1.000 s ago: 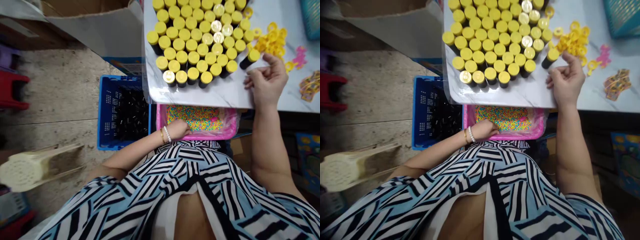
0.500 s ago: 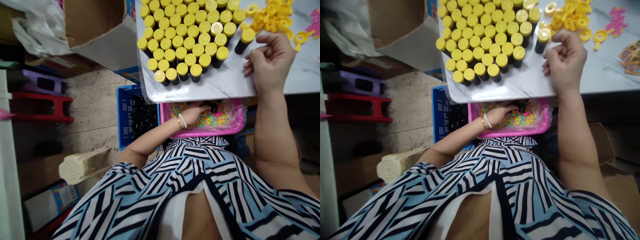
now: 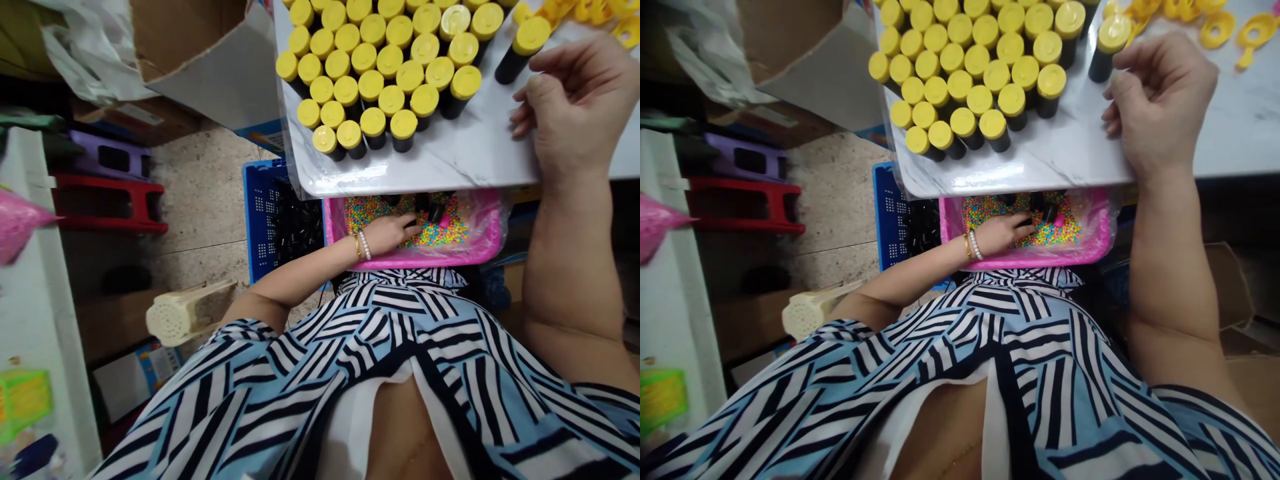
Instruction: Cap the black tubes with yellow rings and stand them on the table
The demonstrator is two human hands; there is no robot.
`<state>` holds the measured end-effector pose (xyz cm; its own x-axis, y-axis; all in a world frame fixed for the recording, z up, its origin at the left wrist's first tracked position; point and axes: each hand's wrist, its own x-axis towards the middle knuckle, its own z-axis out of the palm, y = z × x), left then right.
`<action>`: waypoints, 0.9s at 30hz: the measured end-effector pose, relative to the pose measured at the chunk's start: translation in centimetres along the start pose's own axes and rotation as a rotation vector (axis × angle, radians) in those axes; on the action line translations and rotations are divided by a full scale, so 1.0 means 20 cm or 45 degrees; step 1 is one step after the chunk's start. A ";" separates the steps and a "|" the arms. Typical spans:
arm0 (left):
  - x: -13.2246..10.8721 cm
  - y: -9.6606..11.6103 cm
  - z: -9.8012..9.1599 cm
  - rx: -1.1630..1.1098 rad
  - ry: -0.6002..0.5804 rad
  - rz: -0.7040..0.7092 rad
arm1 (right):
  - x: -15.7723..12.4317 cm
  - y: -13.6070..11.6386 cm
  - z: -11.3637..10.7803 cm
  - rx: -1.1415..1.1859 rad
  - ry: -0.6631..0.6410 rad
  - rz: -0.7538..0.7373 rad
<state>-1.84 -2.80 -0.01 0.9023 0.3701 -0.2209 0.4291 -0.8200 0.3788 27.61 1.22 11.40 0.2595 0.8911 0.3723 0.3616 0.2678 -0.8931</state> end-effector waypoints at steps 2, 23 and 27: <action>0.00 0.02 0.01 -0.018 -0.023 0.087 | 0.00 0.00 0.02 0.031 0.069 0.001; 0.07 0.10 -0.15 -0.350 0.523 0.149 | 0.00 0.03 0.03 -0.187 0.127 0.041; 0.12 0.05 -0.02 -0.225 0.168 0.125 | 0.00 0.04 0.03 -0.181 0.117 -0.022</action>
<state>0.84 -2.47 0.23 0.9326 0.3558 -0.0599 0.3289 -0.7702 0.5464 27.28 1.62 10.56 0.3307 0.8479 0.4144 0.4882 0.2220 -0.8440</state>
